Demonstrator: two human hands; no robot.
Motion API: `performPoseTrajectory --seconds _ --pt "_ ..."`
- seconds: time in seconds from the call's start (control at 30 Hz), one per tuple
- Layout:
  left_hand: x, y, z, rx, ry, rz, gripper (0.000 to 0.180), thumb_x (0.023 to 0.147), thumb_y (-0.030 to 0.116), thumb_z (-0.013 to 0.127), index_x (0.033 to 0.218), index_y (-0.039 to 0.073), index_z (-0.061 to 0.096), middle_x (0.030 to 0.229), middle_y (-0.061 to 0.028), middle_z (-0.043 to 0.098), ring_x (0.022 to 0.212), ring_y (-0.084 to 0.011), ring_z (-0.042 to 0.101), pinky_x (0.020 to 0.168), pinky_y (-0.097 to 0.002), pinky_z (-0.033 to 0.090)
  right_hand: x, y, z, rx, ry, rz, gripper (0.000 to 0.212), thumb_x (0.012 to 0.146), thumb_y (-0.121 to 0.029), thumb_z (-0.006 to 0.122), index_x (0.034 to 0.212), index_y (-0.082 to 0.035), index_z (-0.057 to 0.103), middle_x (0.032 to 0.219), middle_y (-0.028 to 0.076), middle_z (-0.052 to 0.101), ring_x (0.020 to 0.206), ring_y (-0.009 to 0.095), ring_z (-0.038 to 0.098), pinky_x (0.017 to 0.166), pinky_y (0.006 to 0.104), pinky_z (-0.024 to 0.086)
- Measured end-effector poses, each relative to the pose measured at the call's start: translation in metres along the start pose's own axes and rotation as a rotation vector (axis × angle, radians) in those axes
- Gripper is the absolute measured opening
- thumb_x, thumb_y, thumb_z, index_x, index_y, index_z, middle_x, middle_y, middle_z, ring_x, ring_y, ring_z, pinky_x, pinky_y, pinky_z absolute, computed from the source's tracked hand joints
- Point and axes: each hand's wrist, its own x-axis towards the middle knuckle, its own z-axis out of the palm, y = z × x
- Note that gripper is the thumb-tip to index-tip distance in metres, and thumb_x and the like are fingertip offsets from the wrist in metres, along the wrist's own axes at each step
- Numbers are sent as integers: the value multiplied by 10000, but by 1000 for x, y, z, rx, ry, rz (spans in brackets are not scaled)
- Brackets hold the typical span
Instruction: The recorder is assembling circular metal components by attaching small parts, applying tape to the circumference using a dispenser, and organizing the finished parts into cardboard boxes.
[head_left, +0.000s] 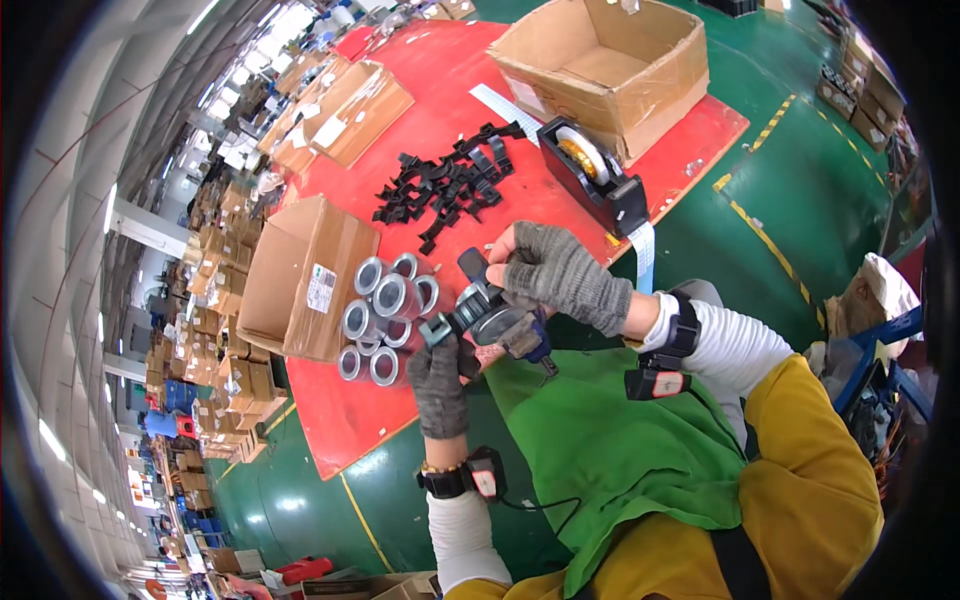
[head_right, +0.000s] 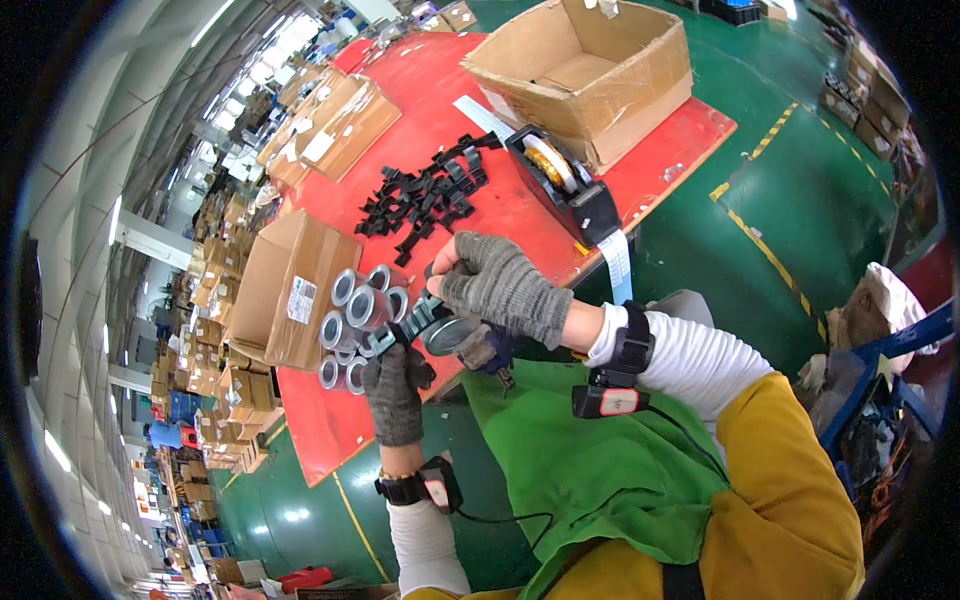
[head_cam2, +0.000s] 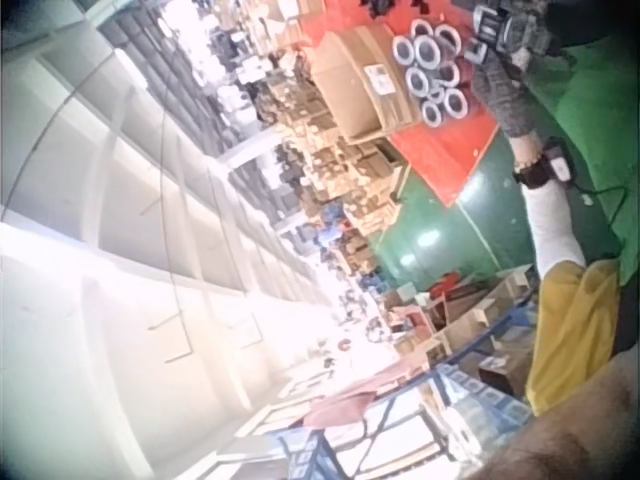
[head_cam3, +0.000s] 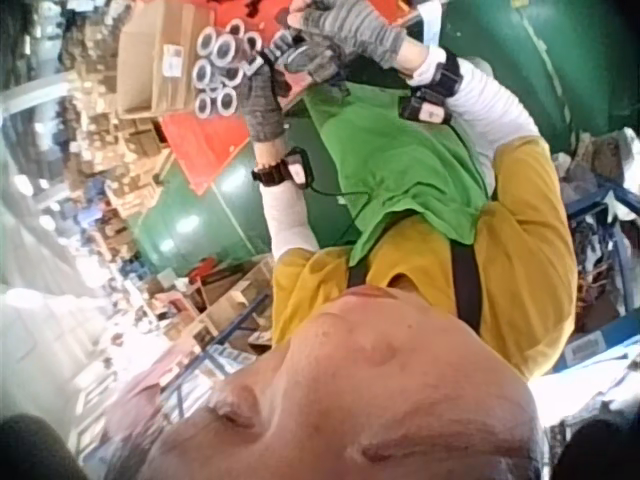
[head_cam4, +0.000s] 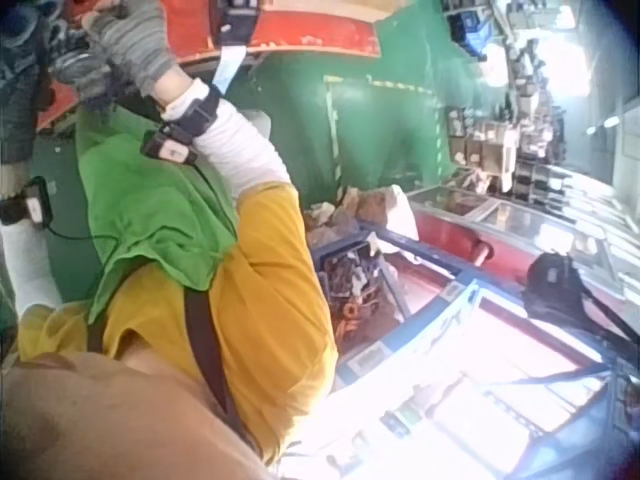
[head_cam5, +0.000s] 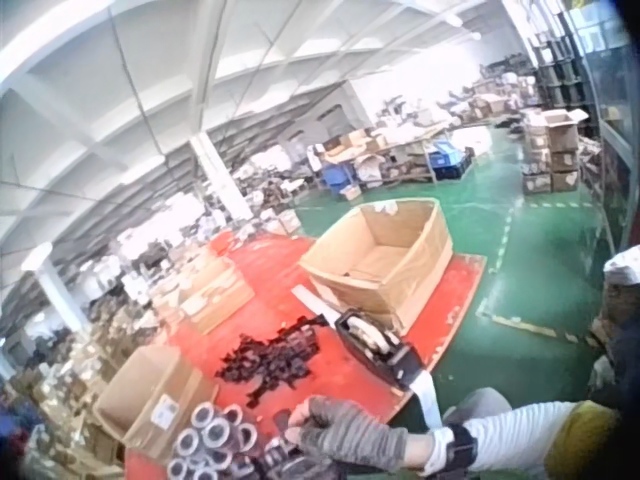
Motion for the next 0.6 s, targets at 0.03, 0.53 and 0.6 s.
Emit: performPoseTrajectory --seconds 0.03,0.53,0.6 --pt "8 -11 -7 15 6 -25 310 845 315 601 789 11 577 604 -34 550 507 -118 512 450 -253 386 4 0 2 -8 7 75 142 808 -118 647 872 -35 551 675 -6 551 584 51 507 507 220 427" --pt "-5 -30 -19 332 418 141 466 909 381 473 550 84 447 481 15 347 410 -122 363 403 -277 351 -13 9 -67 -247 221 -22 215 812 -208 662 884 -40 549 620 -8 529 529 59 493 475 223 407" --pt "-31 -3 -11 -180 335 25 475 932 350 430 544 76 429 440 16 296 409 -116 339 426 -281 302 -14 -6 -96 -409 342 -77 170 807 -201 651 854 -54 580 638 2 556 599 74 536 551 235 444"
